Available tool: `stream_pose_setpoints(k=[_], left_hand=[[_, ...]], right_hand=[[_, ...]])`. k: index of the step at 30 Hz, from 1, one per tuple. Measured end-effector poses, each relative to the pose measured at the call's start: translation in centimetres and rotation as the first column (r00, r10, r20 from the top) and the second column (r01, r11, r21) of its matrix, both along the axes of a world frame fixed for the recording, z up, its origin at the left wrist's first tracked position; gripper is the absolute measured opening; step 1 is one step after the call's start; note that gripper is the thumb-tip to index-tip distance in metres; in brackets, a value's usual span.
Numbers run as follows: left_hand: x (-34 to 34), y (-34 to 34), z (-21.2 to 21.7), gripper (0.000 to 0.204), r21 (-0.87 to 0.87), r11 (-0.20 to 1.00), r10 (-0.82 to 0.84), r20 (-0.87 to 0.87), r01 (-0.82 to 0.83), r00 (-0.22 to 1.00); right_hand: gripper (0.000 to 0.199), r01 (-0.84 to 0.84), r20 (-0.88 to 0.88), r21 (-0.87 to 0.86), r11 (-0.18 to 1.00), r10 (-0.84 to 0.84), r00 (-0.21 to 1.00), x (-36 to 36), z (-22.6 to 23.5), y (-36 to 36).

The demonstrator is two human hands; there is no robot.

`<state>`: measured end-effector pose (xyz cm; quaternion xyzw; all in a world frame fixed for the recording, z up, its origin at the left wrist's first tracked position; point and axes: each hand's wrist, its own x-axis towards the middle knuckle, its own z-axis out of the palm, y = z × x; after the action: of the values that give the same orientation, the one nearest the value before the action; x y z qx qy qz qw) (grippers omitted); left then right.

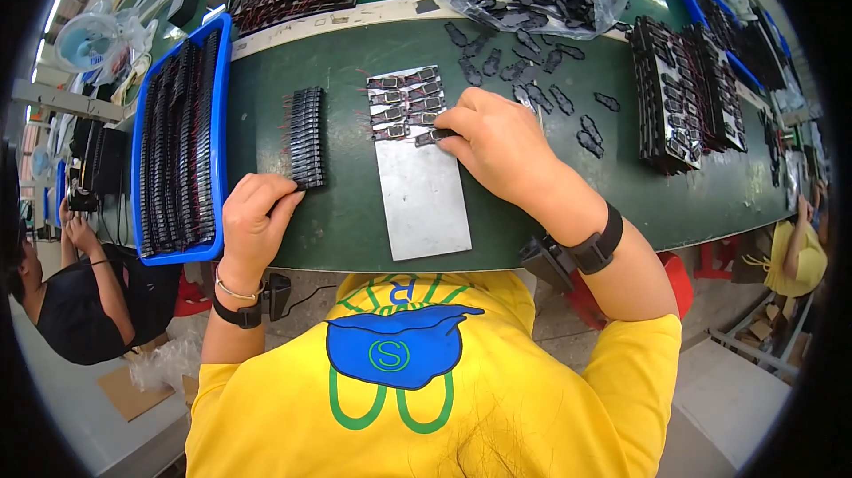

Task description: The person picks up a speaker and a plastic housing by hand, fits the speaker into the housing, and presses them together. This process is repeated for additional units, which are then placed onto a metal plate.

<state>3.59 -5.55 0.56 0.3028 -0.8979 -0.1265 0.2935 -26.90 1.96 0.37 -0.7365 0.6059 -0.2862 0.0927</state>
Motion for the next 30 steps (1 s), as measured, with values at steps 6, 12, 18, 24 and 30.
stream_pose_setpoints(k=[6, 12, 18, 24, 30], left_hand=[[-0.9, 1.9, 2.0, 0.017, 0.061, 0.998, -0.021, -0.149, 0.03, 0.989], [-4.6, 4.6, 1.5, 0.013, 0.917, 0.26, 0.224, -0.363, 0.303, 0.904], [-5.1, 4.4, -0.1, 0.014, 0.902, 0.181, 0.273, -0.429, 0.392, 0.861], [-5.7, 4.9, 0.0, 0.012, 0.897, 0.195, 0.277, -0.439, 0.397, 0.855], [-6.2, 5.0, 0.0, 0.012, 0.888, 0.14, 0.34, -0.459, 0.438, 0.821]], right_hand=[[0.02, -0.047, -0.032, -0.125, 0.991, 0.043, 0.999, 1.3, 0.9, 1.4], [0.025, -0.114, 0.033, -0.248, 0.962, 0.126, 0.991, 4.9, 2.3, 4.0], [0.029, -0.106, 0.098, -0.264, 0.959, 0.136, 0.986, 6.0, 2.3, 4.7], [0.027, -0.11, 0.205, -0.251, 0.962, 0.163, 0.965, 6.0, 1.0, 4.9], [0.028, -0.111, 0.218, -0.242, 0.964, 0.165, 0.962, 5.7, 0.6, 5.3]])
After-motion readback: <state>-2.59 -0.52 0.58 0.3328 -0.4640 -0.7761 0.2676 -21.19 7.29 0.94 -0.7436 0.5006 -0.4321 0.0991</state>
